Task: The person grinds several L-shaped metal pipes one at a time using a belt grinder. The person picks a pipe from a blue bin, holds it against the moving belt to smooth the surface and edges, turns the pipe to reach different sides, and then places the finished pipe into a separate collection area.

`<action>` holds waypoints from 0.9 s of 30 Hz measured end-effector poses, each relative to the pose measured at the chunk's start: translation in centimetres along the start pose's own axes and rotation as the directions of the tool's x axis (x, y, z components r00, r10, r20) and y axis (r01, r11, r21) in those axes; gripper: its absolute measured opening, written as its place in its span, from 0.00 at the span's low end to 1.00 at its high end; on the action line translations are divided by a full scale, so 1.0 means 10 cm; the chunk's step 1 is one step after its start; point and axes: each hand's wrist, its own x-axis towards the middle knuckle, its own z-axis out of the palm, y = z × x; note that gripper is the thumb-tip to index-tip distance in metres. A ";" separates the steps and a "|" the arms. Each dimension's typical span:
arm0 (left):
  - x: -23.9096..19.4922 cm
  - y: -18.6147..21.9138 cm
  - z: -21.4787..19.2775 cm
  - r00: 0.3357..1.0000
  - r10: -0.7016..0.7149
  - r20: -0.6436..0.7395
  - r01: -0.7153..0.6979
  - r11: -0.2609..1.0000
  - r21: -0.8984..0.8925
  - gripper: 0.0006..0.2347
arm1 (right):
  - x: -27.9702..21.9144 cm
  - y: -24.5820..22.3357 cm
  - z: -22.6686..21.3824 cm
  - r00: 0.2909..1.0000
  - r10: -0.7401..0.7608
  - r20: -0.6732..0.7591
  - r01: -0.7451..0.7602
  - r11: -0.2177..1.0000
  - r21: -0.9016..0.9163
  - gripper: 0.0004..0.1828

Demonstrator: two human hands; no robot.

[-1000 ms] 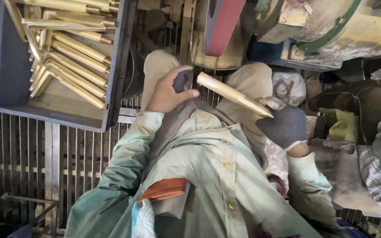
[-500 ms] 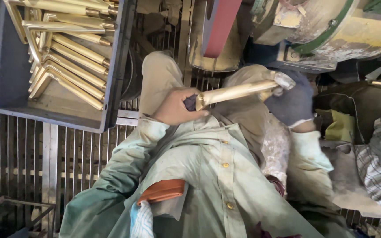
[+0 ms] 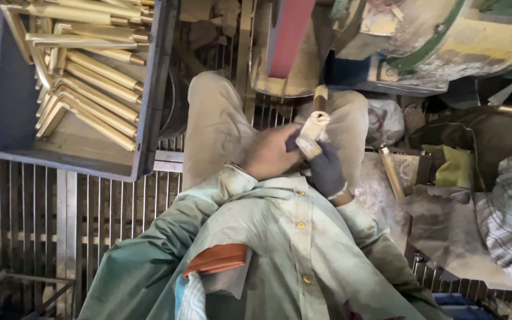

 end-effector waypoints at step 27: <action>0.96 -2.23 0.17 0.696 -0.609 0.380 0.568 0.143 -0.811 0.12 | 0.41 -0.51 -0.12 0.806 0.476 0.353 -0.572 0.471 0.671 0.11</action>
